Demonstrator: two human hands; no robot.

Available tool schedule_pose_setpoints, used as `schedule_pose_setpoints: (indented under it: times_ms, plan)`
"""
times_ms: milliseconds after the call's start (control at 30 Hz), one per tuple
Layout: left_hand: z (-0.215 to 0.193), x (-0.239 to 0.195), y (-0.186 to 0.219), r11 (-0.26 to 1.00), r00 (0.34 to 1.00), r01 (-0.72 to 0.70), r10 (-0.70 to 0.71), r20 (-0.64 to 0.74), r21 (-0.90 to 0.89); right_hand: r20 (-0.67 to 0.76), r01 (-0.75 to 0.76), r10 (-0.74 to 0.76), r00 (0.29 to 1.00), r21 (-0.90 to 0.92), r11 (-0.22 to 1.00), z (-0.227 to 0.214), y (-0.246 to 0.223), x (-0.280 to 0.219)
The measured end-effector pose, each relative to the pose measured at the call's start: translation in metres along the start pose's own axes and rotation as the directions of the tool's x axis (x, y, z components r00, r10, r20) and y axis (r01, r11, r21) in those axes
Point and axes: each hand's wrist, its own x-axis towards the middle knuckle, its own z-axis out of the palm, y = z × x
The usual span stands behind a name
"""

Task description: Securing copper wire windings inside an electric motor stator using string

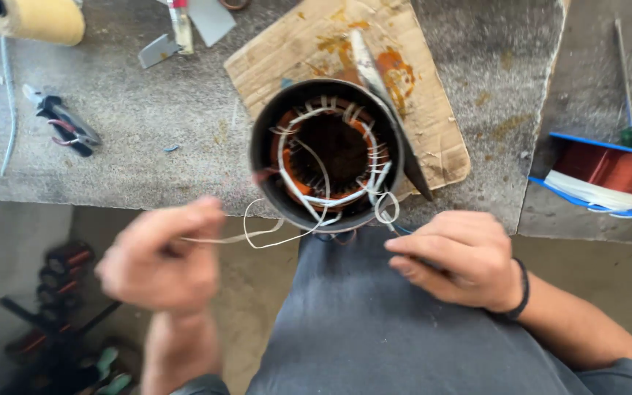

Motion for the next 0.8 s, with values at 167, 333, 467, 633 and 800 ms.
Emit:
schedule_pose_setpoints:
  times_ms: [167,333,467,633,800]
  plan:
    - [0.036,-0.046,0.022,0.872,0.965,-0.247,0.184,-0.185,-0.422,0.128,-0.257,0.237,0.963,0.175,0.950,0.051,-0.033,0.023]
    - [0.027,-0.078,0.008,0.783,0.922,-0.372,0.249,-0.298,-0.499,0.068,-0.260,0.252,0.965,0.265,0.929,0.091,-0.050,0.022]
    - [0.006,-0.101,-0.006,0.833,0.984,-0.100,0.163,0.068,-0.544,0.017,-0.173,0.173,0.985,0.218,0.961,0.114,-0.052,0.010]
    - [-0.011,-0.127,-0.016,0.818,0.980,-0.013,0.124,0.154,-0.576,-0.038,-0.063,0.066,0.997,0.072,0.995,0.122,-0.051,-0.004]
    - [-0.020,-0.140,-0.024,0.885,0.985,-0.119,0.162,0.058,-0.450,0.006,0.411,-0.447,0.894,-0.404,0.817,0.112,-0.049,0.006]
